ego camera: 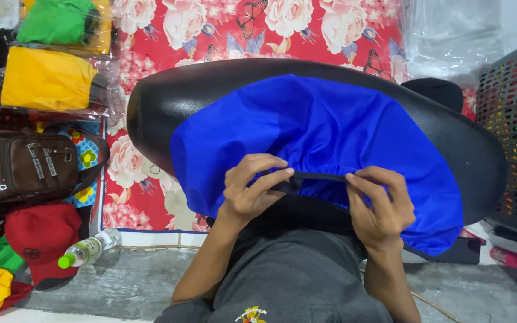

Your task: A person packages a green fabric cover into a plastic bag and then fits a blue elasticated cover onto a motorcycle seat.

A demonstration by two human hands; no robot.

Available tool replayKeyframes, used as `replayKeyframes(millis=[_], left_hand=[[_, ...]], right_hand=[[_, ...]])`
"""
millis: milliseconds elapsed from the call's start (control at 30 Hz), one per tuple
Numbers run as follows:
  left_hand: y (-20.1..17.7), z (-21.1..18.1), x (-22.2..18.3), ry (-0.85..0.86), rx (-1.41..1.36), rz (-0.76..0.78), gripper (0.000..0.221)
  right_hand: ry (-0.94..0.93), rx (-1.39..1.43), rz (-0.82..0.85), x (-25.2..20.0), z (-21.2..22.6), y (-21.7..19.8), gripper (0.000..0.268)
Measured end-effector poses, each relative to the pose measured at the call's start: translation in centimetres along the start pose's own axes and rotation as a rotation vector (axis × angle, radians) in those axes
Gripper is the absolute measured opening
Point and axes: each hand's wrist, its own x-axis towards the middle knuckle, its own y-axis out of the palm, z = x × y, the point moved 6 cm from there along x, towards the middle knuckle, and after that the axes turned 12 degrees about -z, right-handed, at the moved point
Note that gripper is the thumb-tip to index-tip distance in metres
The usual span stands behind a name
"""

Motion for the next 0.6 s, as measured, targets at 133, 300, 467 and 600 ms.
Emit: replayKeyframes(millis=[133,300,467,600], left_hand=[[0.3,0.0,-0.6,-0.149,-0.178,0.058,0.013],[1.0,-0.2,-0.7,-0.258,-0.276,0.134,0.024],[1.0,-0.2,-0.3,-0.377,-0.386,0.275,0.023],[1.0,-0.9,-0.8,-0.443,-0.48,0.345,0.014]], right_hand=[[0.01,-0.005,-0.102,-1.6,-1.1,-1.3,0.02],[0.011,-0.046,-0.241,-3.9,-2.7,-2.8,0.02],[0.053,0.002,-0.271,-4.4,-3.4,-2.4,0.017],[0.058,-0.037,-0.284,-4.9,-3.4,-1.9,0.015]])
